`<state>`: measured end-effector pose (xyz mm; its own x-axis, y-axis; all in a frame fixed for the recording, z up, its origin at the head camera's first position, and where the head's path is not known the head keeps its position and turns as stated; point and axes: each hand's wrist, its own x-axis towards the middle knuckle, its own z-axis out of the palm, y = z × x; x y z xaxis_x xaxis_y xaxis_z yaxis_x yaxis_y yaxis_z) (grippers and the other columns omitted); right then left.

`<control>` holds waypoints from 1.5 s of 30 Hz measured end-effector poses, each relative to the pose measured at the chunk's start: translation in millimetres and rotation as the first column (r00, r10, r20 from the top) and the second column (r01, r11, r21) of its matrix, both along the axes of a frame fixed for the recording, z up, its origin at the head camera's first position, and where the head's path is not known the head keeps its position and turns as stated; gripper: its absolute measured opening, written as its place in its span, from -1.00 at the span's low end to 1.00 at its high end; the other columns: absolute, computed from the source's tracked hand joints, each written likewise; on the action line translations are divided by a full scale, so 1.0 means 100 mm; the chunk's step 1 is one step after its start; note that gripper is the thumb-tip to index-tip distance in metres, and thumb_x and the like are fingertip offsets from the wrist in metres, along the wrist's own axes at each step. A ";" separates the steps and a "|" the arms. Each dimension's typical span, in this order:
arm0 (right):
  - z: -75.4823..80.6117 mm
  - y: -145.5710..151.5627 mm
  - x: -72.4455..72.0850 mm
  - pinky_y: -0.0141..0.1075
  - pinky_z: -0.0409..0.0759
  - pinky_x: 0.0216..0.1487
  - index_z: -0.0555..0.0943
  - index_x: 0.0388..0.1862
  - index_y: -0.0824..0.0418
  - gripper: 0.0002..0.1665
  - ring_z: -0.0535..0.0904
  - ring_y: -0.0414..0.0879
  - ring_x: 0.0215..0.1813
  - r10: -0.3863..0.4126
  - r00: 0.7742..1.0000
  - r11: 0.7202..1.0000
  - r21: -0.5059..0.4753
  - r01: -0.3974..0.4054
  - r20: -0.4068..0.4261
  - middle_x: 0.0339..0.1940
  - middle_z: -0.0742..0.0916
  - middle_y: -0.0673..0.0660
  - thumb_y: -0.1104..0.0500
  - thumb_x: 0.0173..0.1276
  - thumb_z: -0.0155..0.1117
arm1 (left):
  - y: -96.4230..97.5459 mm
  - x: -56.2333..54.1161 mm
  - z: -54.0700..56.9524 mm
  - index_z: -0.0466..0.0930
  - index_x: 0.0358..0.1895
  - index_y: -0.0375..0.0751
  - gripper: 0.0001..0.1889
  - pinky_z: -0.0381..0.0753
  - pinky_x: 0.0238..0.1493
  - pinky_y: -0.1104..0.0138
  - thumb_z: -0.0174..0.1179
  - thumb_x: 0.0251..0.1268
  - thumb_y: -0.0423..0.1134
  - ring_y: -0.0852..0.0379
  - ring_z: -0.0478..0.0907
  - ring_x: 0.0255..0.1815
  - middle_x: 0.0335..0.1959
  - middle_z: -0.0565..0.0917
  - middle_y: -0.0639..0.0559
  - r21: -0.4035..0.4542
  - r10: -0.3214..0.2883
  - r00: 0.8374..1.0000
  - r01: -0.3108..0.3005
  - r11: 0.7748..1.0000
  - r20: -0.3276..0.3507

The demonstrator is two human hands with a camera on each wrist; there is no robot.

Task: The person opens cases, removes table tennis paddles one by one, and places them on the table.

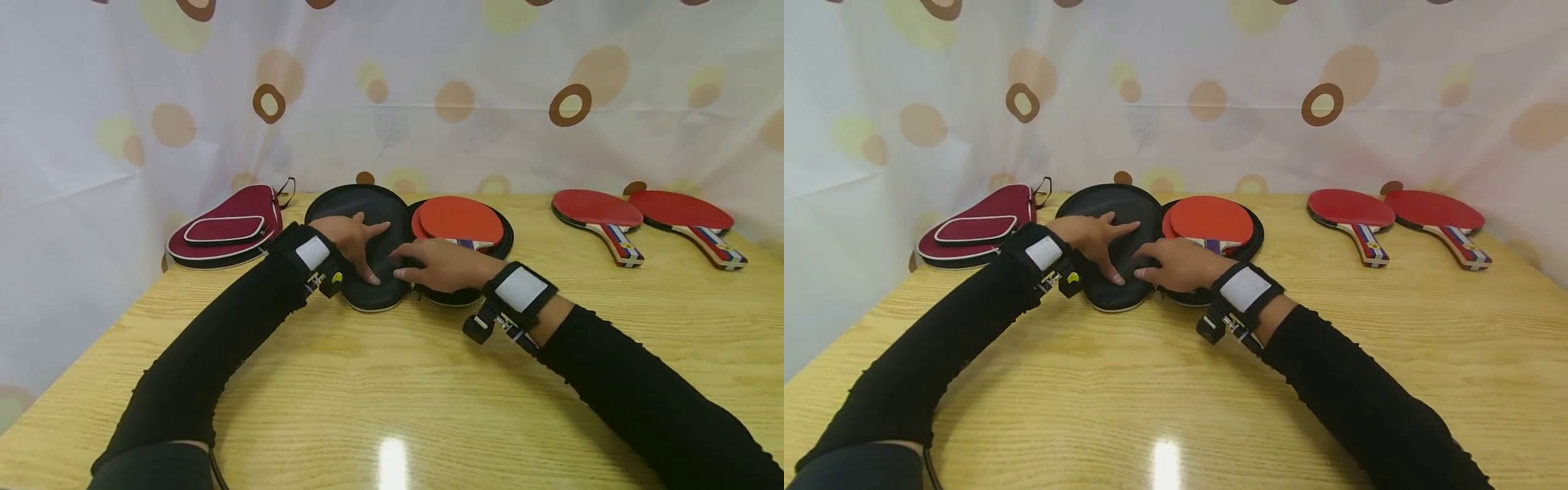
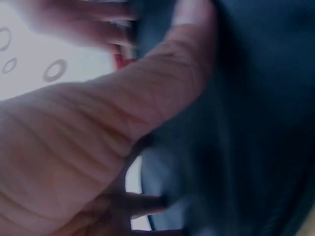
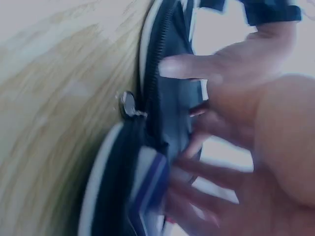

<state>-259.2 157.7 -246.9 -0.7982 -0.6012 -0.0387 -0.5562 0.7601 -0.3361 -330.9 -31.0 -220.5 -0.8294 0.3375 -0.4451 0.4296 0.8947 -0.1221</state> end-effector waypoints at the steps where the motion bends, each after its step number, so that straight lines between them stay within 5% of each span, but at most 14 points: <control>1: 0.01 0.05 0.02 0.03 0.47 0.29 0.46 0.40 0.34 -0.46 0.53 0.17 0.28 -0.041 0.999 0.999 -0.030 0.040 -0.035 0.29 0.58 0.32 0.08 0.57 0.14 | 0.01 0.00 -0.03 -0.33 0.65 0.31 0.25 0.23 0.36 -0.28 0.36 0.01 0.42 -0.28 -0.05 0.61 0.66 -0.21 -0.21 -0.005 0.005 1.000 -0.005 1.000 -0.006; 5: 0.07 0.30 0.10 0.13 0.48 0.20 0.41 0.33 0.48 -0.39 0.47 0.32 0.21 -0.283 0.953 0.959 -0.044 0.280 -0.112 0.20 0.53 0.48 0.08 0.51 0.23 | 0.06 0.07 -0.09 -0.38 0.64 0.31 0.26 0.27 0.30 -0.34 0.32 0.01 0.46 -0.33 -0.05 0.61 0.66 -0.29 -0.23 0.009 0.018 0.998 -0.018 1.000 -0.060; 9: 0.07 0.57 0.11 0.10 0.54 0.05 0.24 0.38 0.57 -0.29 0.49 0.35 0.13 -0.420 0.907 0.906 0.047 0.421 -0.035 0.13 0.50 0.58 0.07 0.53 0.16 | 0.14 0.16 -0.12 -0.39 0.65 0.23 0.21 0.23 0.31 -0.36 0.23 0.11 0.47 -0.37 -0.11 0.61 0.65 -0.31 -0.28 0.038 0.019 0.998 -0.017 0.999 -0.061; 12: 0.04 0.68 0.07 -0.07 0.55 -0.15 0.22 0.35 0.58 -0.34 0.58 0.18 -0.10 -0.428 0.904 0.903 0.065 0.426 0.024 -0.07 0.60 0.47 0.12 0.54 0.11 | 0.20 0.21 -0.13 -0.41 0.65 0.18 0.20 0.23 0.33 -0.35 0.19 0.15 0.47 -0.43 -0.13 0.59 0.64 -0.32 -0.33 0.038 0.023 0.998 -0.021 0.999 -0.054; 17: -0.04 0.72 -0.05 -0.21 0.47 -0.33 0.32 0.21 0.54 -0.48 0.55 0.03 -0.34 -0.448 0.894 0.892 0.064 0.447 0.004 -0.37 0.58 0.24 0.15 0.51 0.13 | 0.28 0.24 -0.15 -0.42 0.65 0.11 0.20 0.26 0.34 -0.31 0.17 0.18 0.46 -0.49 -0.10 0.57 0.63 -0.29 -0.38 0.017 0.027 0.998 -0.026 1.000 -0.056; 28: -0.08 0.75 -0.19 -0.20 0.43 -0.38 0.42 0.24 0.48 -0.47 0.52 0.01 -0.39 -0.459 0.885 0.885 0.050 0.463 -0.081 -0.37 0.60 0.21 0.15 0.44 0.20 | 0.33 0.25 -0.18 -0.42 0.66 0.08 0.21 0.28 0.33 -0.30 0.19 0.18 0.44 -0.51 -0.07 0.55 0.63 -0.29 -0.38 0.010 0.031 0.998 -0.030 0.999 -0.056; 34: 0.06 0.95 -0.07 -0.16 0.44 -0.42 0.36 0.36 0.47 -0.38 0.55 0.01 -0.45 -0.424 0.892 0.904 -0.013 0.428 -0.158 -0.26 0.69 0.28 0.16 0.44 0.19 | 0.32 0.25 -0.17 -0.41 0.66 0.08 0.20 0.30 0.32 -0.29 0.18 0.18 0.45 -0.49 -0.06 0.56 0.63 -0.28 -0.38 0.009 0.029 0.998 -0.029 1.000 -0.063; 45: 0.36 1.74 0.37 -0.08 0.48 -0.47 0.35 0.38 0.43 -0.30 0.54 0.10 -0.41 -0.472 0.834 0.866 0.028 0.500 -0.286 -0.29 0.71 0.34 0.07 0.41 0.24 | 0.27 0.23 -0.15 -0.44 0.65 0.14 0.20 0.26 0.32 -0.33 0.19 0.18 0.43 -0.47 -0.13 0.58 0.63 -0.35 -0.35 0.024 0.066 0.997 -0.065 0.998 -0.039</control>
<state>-222.3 331.3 -210.6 -0.9751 -0.1368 0.1743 -0.1623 0.9766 -0.1415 -307.8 -3.9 -235.8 -0.8672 0.2914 -0.4039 0.3649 0.9237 -0.1171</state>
